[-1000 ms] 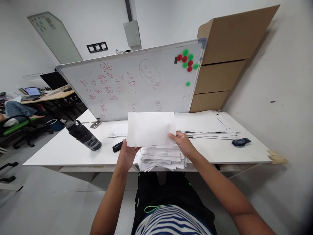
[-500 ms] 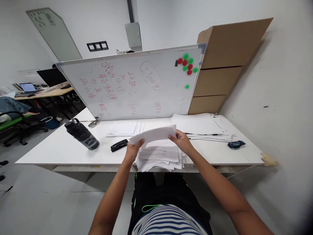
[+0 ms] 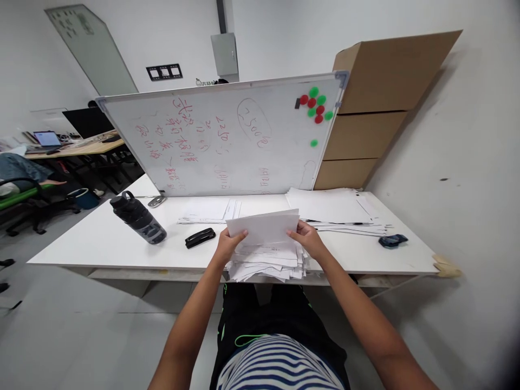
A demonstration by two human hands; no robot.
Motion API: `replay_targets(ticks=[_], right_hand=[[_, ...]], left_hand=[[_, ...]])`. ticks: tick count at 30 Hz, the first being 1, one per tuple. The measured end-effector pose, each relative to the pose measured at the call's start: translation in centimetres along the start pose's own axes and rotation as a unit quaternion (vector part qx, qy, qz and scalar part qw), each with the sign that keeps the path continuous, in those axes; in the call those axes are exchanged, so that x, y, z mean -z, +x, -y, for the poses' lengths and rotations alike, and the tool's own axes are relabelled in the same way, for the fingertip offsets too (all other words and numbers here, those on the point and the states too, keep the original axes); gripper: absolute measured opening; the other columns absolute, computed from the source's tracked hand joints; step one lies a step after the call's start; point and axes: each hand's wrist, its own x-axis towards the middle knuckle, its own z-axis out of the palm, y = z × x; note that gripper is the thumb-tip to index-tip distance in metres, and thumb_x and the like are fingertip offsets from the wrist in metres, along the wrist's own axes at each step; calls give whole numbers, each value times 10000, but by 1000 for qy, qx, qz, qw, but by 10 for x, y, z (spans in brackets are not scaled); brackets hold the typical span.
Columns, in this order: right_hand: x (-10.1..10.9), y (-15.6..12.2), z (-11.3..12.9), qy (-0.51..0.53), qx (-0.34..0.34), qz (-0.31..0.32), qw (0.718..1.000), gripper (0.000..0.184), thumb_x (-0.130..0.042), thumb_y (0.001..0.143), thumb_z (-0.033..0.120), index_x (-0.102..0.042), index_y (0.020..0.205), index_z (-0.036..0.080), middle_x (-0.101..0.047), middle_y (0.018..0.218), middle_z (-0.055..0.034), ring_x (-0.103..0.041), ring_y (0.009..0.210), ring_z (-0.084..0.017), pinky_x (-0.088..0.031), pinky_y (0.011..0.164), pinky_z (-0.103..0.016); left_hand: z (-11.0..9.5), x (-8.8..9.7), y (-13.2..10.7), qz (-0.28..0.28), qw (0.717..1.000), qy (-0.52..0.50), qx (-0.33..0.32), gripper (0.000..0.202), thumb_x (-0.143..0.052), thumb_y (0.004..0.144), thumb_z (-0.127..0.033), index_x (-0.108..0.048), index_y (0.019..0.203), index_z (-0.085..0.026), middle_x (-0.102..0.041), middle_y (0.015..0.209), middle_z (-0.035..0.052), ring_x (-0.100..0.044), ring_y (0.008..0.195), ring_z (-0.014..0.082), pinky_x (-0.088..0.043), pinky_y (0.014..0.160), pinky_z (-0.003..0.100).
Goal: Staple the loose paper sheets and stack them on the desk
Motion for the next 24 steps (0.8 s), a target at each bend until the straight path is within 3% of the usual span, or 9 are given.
replay_targets(ticks=[7, 11, 15, 17, 19, 21, 22, 24], right_hand=[[0, -3, -9, -52, -30, -46, 997, 488, -790, 683, 503, -692, 1035, 180, -748, 1050, -88, -689, 970, -258, -539, 880, -417], [-4, -7, -11, -135, -50, -69, 987, 447, -686, 770, 536, -699, 1021, 167, -751, 1027, -103, -698, 941, -270, -543, 837, -411], [-7, -15, 7, -341, 8, -33, 940, 349, -570, 864, 499, -710, 964, 195, -749, 968, -96, -681, 933, -285, -516, 836, -408], [-10, -16, 18, -383, 24, -18, 923, 326, -553, 876, 482, -708, 974, 213, -749, 952, -84, -677, 921, -280, -511, 833, -394], [-13, -13, 22, -355, -1, -20, 935, 326, -560, 868, 468, -704, 1009, 212, -752, 967, -78, -683, 913, -274, -522, 806, -375], [-14, -9, 19, -292, -56, -28, 954, 345, -592, 837, 447, -702, 1034, 187, -755, 998, -88, -695, 908, -277, -539, 769, -366], [-14, -6, 15, -260, -88, -34, 961, 353, -611, 816, 433, -703, 1034, 171, -757, 1000, -96, -702, 894, -280, -546, 748, -365], [-13, -2, 6, -216, -140, -45, 965, 347, -639, 780, 401, -708, 1013, 153, -762, 982, -108, -714, 853, -281, -555, 713, -363]], left_hand=[[-3, -4, -8, 29, 997, 69, 2, 479, -824, 651, -466, -737, 999, -149, -747, 1032, 120, -687, 987, 303, -532, 889, 443], [1, -5, -10, 7, 996, 87, 0, 467, -809, 664, -471, -721, 992, -150, -744, 1023, 122, -685, 974, 301, -530, 878, 443], [0, -4, -8, -31, 995, 91, -34, 539, -805, 676, -441, -650, 1113, -167, -715, 1095, 129, -674, 988, 276, -528, 859, 407], [-2, 1, -3, -35, 996, 74, -47, 668, -811, 672, -410, -561, 1248, -182, -699, 1116, 127, -668, 999, 257, -520, 871, 394], [-4, 14, 3, -47, 995, 74, -48, 794, -797, 691, -397, -441, 1373, -199, -688, 1113, 117, -661, 1001, 236, -507, 885, 389], [-4, 35, 8, -87, 984, 145, -64, 779, -741, 754, -410, -391, 1421, -214, -666, 1145, 117, -635, 1047, 235, -479, 927, 401], [-3, 48, 11, -115, 967, 212, -80, 713, -703, 790, -418, -416, 1411, -216, -647, 1188, 127, -607, 1104, 251, -453, 963, 418], [1, 78, 15, -161, 904, 382, -104, 592, -662, 822, -416, -506, 1351, -200, -591, 1295, 162, -495, 1259, 318, -366, 1049, 474]])
